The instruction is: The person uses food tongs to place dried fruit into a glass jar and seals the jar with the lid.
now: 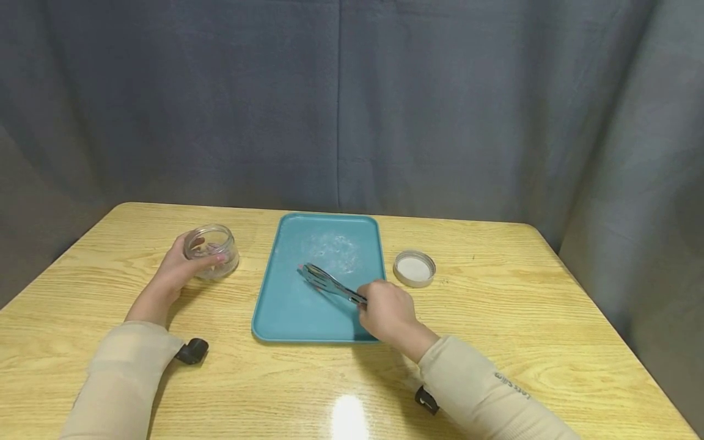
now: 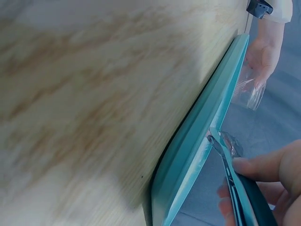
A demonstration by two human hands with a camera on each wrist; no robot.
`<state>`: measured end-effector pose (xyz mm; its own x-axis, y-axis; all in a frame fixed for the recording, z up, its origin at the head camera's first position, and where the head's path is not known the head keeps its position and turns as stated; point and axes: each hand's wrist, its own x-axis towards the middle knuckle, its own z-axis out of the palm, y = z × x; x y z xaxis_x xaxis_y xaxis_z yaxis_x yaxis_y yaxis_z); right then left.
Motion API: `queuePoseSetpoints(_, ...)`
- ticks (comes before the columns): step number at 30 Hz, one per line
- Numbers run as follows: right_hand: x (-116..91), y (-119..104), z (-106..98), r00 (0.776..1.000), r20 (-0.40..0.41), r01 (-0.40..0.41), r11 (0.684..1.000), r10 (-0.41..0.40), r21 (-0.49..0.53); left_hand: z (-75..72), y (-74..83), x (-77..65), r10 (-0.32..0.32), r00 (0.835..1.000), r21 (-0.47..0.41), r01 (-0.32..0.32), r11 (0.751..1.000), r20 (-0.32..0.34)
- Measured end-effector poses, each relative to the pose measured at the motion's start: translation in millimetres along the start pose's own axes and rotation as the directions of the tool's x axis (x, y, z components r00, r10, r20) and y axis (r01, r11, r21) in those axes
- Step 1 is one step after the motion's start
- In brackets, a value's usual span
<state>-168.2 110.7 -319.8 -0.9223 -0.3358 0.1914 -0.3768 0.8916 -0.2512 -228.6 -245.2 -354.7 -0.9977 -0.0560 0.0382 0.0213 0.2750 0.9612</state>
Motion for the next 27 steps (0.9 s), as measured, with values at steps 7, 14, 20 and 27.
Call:
queuePoseSetpoints(7, -3.8, 2.4, 0.3, 0.999, -0.019, 0.037, 0.999, -0.037, -0.001, 0.4, 0.0, 1.2, 0.001, 1.0, 0.008, -0.001, 1.0, 0.001)
queuePoseSetpoints(14, -7.5, 6.9, -4.6, 1.0, -0.005, 0.03, 1.0, -0.03, 0.005, 0.2, -0.1, 1.1, 0.004, 1.0, 0.015, -0.004, 1.0, 0.0)
queuePoseSetpoints(20, -0.5, 10.4, -23.0, 0.997, -0.062, 0.044, 0.999, -0.043, 0.027, 0.2, -0.3, 1.5, 0.0, 1.0, 0.027, 0.001, 1.0, -0.012)
queuePoseSetpoints(27, 17.4, 7.4, -51.5, 0.988, -0.154, 0.028, 0.999, -0.023, 0.03, -0.2, -1.4, 1.2, -0.003, 1.0, 0.025, 0.004, 1.0, -0.017)
